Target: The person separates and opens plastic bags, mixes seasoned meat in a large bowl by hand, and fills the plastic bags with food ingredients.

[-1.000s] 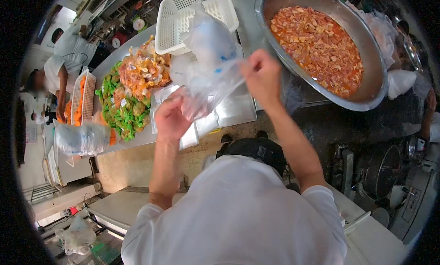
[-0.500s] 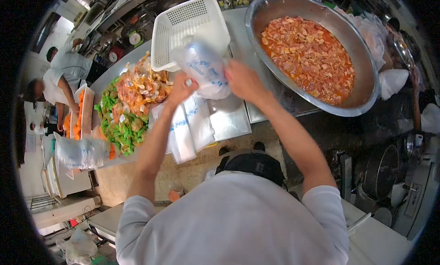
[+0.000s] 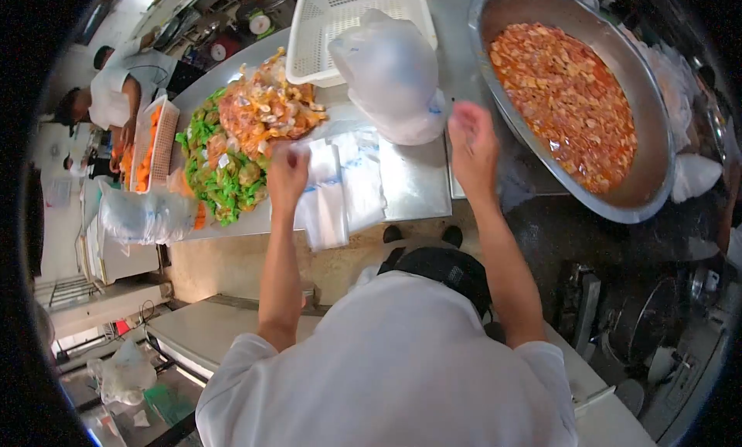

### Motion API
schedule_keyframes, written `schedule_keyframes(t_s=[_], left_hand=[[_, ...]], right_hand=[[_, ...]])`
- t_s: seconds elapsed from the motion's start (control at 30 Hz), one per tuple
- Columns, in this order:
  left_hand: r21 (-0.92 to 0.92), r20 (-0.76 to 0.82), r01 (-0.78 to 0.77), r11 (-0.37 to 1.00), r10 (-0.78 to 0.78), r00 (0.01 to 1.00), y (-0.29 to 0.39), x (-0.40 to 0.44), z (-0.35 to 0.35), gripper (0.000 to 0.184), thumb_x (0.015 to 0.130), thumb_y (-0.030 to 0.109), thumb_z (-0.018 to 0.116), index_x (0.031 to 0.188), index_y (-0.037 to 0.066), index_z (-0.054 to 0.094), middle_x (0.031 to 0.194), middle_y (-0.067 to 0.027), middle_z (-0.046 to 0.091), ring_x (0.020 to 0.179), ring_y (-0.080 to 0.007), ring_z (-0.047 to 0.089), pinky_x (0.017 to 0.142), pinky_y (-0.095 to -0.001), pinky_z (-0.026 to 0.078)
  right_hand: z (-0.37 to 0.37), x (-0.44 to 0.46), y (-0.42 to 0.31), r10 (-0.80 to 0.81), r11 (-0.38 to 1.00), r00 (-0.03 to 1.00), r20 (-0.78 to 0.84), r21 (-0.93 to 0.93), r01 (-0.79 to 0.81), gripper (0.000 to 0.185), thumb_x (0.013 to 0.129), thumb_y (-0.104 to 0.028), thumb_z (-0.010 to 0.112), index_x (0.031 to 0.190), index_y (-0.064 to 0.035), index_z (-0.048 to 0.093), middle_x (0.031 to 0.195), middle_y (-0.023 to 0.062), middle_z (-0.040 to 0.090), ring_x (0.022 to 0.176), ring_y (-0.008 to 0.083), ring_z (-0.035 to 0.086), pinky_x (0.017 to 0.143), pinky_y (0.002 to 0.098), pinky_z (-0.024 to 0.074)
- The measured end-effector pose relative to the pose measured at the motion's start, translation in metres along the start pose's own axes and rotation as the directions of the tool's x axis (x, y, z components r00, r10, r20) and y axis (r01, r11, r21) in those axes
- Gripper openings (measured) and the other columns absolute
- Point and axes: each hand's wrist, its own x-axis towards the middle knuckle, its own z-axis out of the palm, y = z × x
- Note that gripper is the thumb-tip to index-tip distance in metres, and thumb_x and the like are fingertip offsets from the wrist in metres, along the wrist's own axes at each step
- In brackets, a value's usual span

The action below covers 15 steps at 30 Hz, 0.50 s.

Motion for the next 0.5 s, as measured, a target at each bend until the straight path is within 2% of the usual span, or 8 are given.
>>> schedule_keyframes(t_s=[0.07, 0.1, 0.17, 0.2, 0.23, 0.33, 0.37, 0.5], left_hand=[[0.254, 0.011, 0.125, 0.959, -0.132, 0.991, -0.028, -0.048, 0.011, 0.038, 0.081, 0.036, 0.074, 0.085, 0.002, 0.059, 0.083, -0.0183, 0.066, 0.075, -0.0357, 0.064, 0.068, -0.0427, 0.050], [0.236, -0.014, 0.046, 0.971, -0.044, 0.999, -0.045, -0.063, 0.026, 0.037, 0.081, 0.034, 0.075, 0.086, 0.001, 0.059, 0.081, -0.0180, 0.065, 0.074, -0.0354, 0.064, 0.066, -0.0425, 0.049], [0.204, -0.061, -0.116, 0.972, 0.131, 0.990, -0.072, -0.085, 0.048, 0.034, 0.080, 0.030, 0.075, 0.087, 0.001, 0.059, 0.076, -0.0172, 0.065, 0.070, -0.0348, 0.064, 0.064, -0.0420, 0.049], [0.121, -0.026, -0.081, 0.989, 0.084, 0.996, -0.074, -0.086, 0.046, 0.032, 0.081, 0.027, 0.075, 0.087, 0.001, 0.059, 0.075, -0.0169, 0.065, 0.069, -0.0345, 0.063, 0.063, -0.0425, 0.048], [0.035, 0.008, -0.041, 0.999, 0.041, 0.999, -0.074, -0.082, 0.041, 0.029, 0.081, 0.025, 0.074, 0.087, 0.001, 0.059, 0.074, -0.0166, 0.065, 0.068, -0.0343, 0.063, 0.062, -0.0431, 0.048], [-0.105, 0.014, 0.008, 0.994, -0.007, 1.000, -0.076, -0.068, 0.007, 0.019, 0.082, 0.016, 0.071, 0.085, 0.001, 0.060, 0.071, -0.0157, 0.064, 0.065, -0.0340, 0.062, 0.060, -0.0440, 0.047], [-0.101, 0.013, 0.020, 0.995, -0.019, 1.000, -0.080, -0.062, -0.008, 0.017, 0.082, 0.015, 0.071, 0.085, 0.001, 0.061, 0.070, -0.0156, 0.064, 0.064, -0.0340, 0.062, 0.060, -0.0438, 0.047], [0.073, -0.021, 0.004, 0.997, -0.002, 1.000, -0.122, -0.047, -0.016, 0.010, 0.081, 0.010, 0.068, 0.087, 0.004, 0.062, 0.070, -0.0138, 0.064, 0.065, -0.0326, 0.063, 0.058, -0.0415, 0.048]], right_hand=[[-0.001, -0.023, 0.014, 0.195, 0.977, 0.967, 0.162, -0.121, -0.176, 0.022, 0.092, -0.014, 0.062, 0.110, -0.0011, 0.061, 0.107, 0.0115, 0.065, 0.098, 0.0202, 0.063, 0.084, 0.0325, 0.0492], [0.001, -0.040, 0.024, 0.328, 0.934, 0.905, 0.270, -0.238, -0.268, 0.020, 0.091, -0.012, 0.062, 0.108, -0.0021, 0.063, 0.110, 0.0126, 0.065, 0.100, 0.0223, 0.062, 0.085, 0.0339, 0.0491], [0.025, -0.075, 0.066, 0.033, 0.964, 0.789, 0.614, -0.229, 0.138, 0.021, 0.086, -0.007, 0.062, 0.106, -0.0041, 0.065, 0.113, 0.0148, 0.064, 0.107, 0.0290, 0.060, 0.091, 0.0390, 0.0476], [0.041, -0.085, 0.058, -0.178, 0.906, 0.668, 0.723, -0.144, 0.398, 0.029, 0.081, -0.005, 0.065, 0.110, -0.0059, 0.064, 0.117, 0.0167, 0.062, 0.114, 0.0339, 0.055, 0.098, 0.0422, 0.0438], [0.057, -0.088, 0.041, -0.259, 0.831, 0.533, 0.805, -0.096, 0.548, 0.033, 0.080, -0.008, 0.067, 0.113, -0.0087, 0.064, 0.125, 0.0130, 0.057, 0.123, 0.0333, 0.048, 0.103, 0.0487, 0.0386], [0.077, -0.096, 0.048, -0.166, 0.622, 0.425, 0.890, -0.240, 0.745, 0.036, 0.079, -0.011, 0.069, 0.115, -0.0108, 0.063, 0.132, 0.0093, 0.052, 0.127, 0.0335, 0.043, 0.105, 0.0568, 0.0334], [0.077, -0.095, 0.052, -0.092, 0.624, 0.448, 0.889, -0.299, 0.722, 0.034, 0.079, -0.011, 0.069, 0.113, -0.0116, 0.064, 0.135, 0.0070, 0.050, 0.127, 0.0331, 0.042, 0.105, 0.0620, 0.0308], [0.061, -0.090, 0.042, -0.046, 0.627, 0.512, 0.858, -0.374, 0.683, 0.029, 0.080, -0.010, 0.068, 0.109, -0.0092, 0.066, 0.131, 0.0077, 0.051, 0.122, 0.0323, 0.045, 0.105, 0.0599, 0.0317]])
